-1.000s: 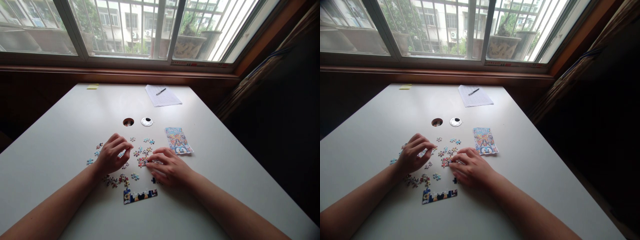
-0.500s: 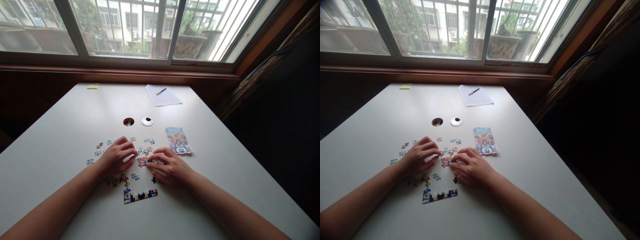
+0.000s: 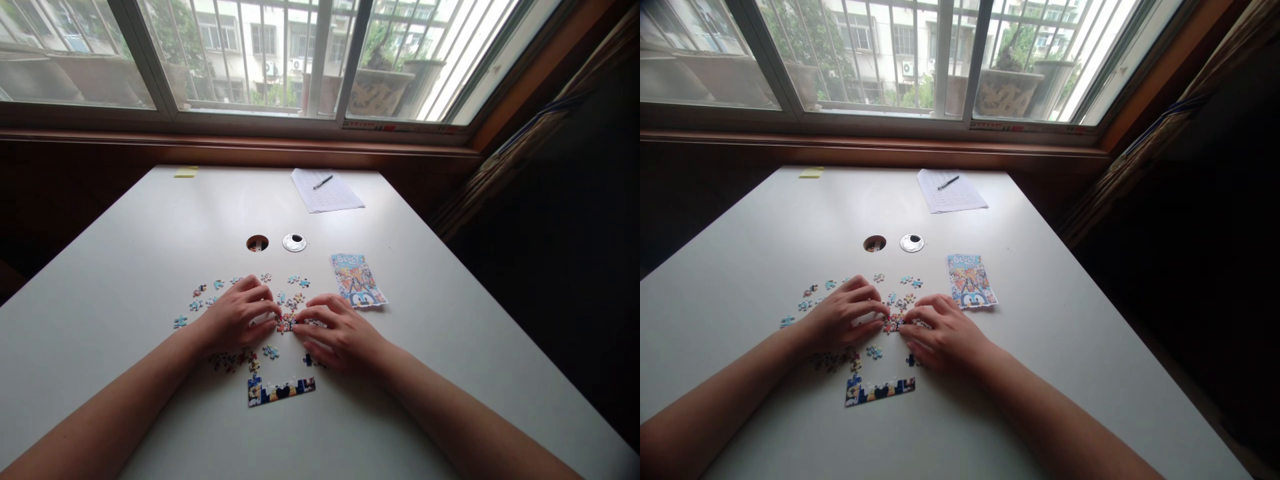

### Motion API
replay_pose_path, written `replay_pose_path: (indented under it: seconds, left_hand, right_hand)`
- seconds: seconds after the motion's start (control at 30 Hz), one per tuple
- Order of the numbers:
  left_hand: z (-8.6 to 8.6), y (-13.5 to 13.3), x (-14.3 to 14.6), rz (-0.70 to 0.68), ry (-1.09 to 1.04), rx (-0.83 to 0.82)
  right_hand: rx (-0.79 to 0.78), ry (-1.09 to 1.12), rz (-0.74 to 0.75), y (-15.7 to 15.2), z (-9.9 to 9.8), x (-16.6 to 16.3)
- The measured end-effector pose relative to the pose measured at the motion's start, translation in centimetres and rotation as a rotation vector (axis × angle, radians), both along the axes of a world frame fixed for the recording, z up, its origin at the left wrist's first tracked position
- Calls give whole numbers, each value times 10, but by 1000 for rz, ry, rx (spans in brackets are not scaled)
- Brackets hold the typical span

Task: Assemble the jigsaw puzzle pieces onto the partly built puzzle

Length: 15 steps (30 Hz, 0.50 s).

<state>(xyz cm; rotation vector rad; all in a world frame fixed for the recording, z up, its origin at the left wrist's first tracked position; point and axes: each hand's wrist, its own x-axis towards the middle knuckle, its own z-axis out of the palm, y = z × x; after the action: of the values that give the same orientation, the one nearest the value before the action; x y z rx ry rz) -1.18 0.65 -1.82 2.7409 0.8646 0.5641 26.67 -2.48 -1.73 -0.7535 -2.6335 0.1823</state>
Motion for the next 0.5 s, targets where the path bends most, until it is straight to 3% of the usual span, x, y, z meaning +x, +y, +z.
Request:
replay_pose_path:
  seconds: [0.5]
  left_hand:
    - [-4, 1, 3, 16, -28, -69]
  right_hand:
    - [-29, -62, -2, -1, -1, 1]
